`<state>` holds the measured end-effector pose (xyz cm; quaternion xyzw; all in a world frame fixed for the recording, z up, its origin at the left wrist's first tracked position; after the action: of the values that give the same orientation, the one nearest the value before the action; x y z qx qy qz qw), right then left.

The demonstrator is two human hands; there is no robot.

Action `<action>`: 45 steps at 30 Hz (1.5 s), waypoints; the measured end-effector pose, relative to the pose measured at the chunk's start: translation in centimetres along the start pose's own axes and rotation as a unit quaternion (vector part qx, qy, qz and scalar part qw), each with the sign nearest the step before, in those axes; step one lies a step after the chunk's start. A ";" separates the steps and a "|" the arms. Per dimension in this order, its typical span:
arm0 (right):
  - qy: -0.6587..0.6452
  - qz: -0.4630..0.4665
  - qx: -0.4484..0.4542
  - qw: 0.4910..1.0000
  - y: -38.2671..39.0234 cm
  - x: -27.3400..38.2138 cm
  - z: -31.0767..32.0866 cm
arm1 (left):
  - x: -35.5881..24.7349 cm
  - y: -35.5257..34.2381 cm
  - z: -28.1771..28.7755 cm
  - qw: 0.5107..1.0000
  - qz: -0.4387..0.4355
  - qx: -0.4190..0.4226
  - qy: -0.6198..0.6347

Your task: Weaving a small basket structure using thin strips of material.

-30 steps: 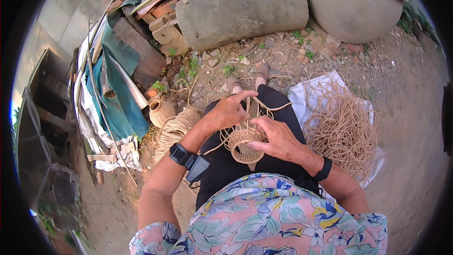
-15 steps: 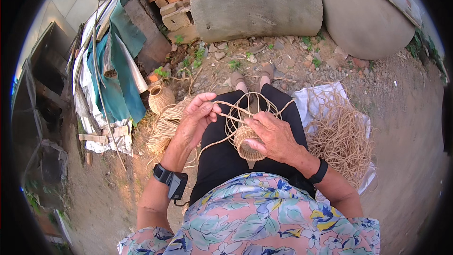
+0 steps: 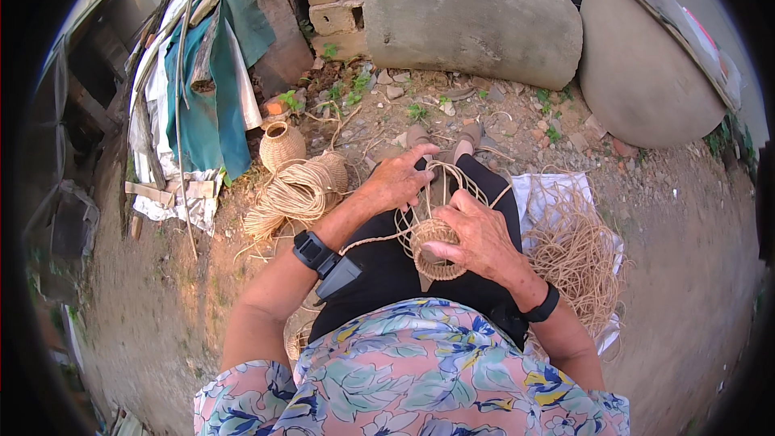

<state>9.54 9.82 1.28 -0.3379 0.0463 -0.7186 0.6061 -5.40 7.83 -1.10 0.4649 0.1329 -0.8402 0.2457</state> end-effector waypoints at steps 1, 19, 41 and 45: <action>-0.006 -0.003 -0.007 1.000 0.0 -0.1 -0.1 | 0.2 0.5 -0.8 0.998 0.029 0.036 0.031; 0.015 0.059 -0.078 0.995 0.3 0.7 -0.8 | 10.0 5.8 2.8 0.794 0.191 -0.022 0.576; -0.083 0.138 -0.054 0.985 -5.9 -2.8 -2.3 | 9.6 7.4 9.0 0.953 -0.040 -0.284 -0.103; -0.046 0.193 -0.031 0.980 -5.9 -1.7 -3.5 | 4.8 7.7 2.2 0.993 -0.076 -0.091 -0.002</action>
<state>2.76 11.70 0.64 -0.3739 0.1050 -0.5698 0.7242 -4.97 -0.99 -3.92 0.4270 0.2434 -0.8419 0.2227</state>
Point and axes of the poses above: each hand's wrist, its own y-axis away from the middle knuckle, its own z-axis out of the back of the hand, x = y × z, the point moved 8 cm from there along -y, towards the middle knuckle, and after that the axes turned 13 degrees about -x, right-handed, at the moved point
